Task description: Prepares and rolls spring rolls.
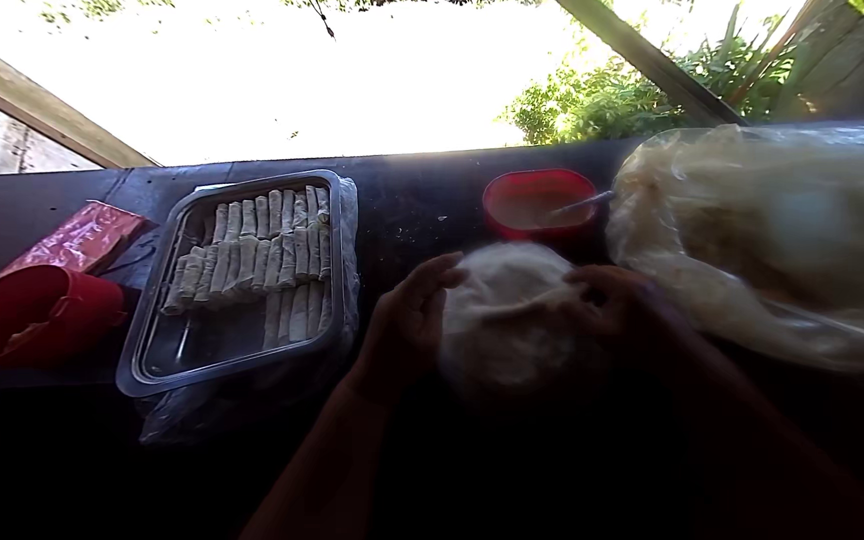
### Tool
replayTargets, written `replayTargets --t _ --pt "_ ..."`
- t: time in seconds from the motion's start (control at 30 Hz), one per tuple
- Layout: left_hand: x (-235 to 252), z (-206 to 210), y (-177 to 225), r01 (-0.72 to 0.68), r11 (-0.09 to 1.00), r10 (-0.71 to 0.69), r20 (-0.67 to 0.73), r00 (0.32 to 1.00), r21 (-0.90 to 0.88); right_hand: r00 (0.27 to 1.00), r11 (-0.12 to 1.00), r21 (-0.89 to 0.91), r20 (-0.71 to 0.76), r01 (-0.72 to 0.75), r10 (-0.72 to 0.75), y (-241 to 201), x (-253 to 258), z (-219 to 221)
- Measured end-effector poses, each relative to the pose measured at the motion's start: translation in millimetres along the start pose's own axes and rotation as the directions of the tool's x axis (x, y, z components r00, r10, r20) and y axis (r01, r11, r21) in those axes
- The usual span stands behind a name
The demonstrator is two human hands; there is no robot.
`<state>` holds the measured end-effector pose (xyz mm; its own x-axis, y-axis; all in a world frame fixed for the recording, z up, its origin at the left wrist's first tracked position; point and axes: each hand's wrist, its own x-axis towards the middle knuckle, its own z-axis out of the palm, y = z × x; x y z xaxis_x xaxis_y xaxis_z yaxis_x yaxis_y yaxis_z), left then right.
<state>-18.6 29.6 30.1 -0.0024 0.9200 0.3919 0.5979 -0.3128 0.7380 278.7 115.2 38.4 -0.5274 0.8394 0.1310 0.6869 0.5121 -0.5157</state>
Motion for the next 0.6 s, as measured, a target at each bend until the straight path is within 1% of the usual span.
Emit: replayTargets --t 0.07,0.1,0.17,0.23,0.3,0.33,0.5,0.6 --pt "2 3 12 -0.035 0.997 0.037 -0.021 0.999 0.073 1.000 1.000 0.014 0.001 -0.017 0.017 0 0 0" --pt "4 7 17 -0.064 0.994 0.064 -0.007 0.998 0.085 1.000 1.000 0.017 0.002 -0.023 0.023 -1 0 0" --pt "8 21 26 -0.111 0.989 0.104 0.076 0.992 0.099 0.999 0.999 0.017 -0.009 -0.033 0.033 -2 -1 2" --pt "11 40 30 -0.163 0.975 0.136 0.169 0.976 0.154 0.998 0.999 0.016 -0.032 -0.048 0.048 -4 -2 4" --pt "13 57 31 -0.202 0.956 0.146 0.251 0.957 0.213 0.996 0.998 0.023 -0.052 -0.066 0.067 -6 -2 6" --pt "14 63 31 -0.204 0.953 0.141 0.267 0.953 0.223 0.995 0.997 0.032 -0.069 -0.067 0.069 -6 -2 7" --pt "10 76 25 -0.193 0.957 0.146 0.215 0.966 0.216 0.984 0.997 0.061 -0.167 -0.045 0.055 -9 -5 16" --pt "9 78 23 -0.203 0.951 0.158 0.195 0.968 0.234 0.972 1.000 0.013 -0.233 -0.019 0.021 -11 -8 23"
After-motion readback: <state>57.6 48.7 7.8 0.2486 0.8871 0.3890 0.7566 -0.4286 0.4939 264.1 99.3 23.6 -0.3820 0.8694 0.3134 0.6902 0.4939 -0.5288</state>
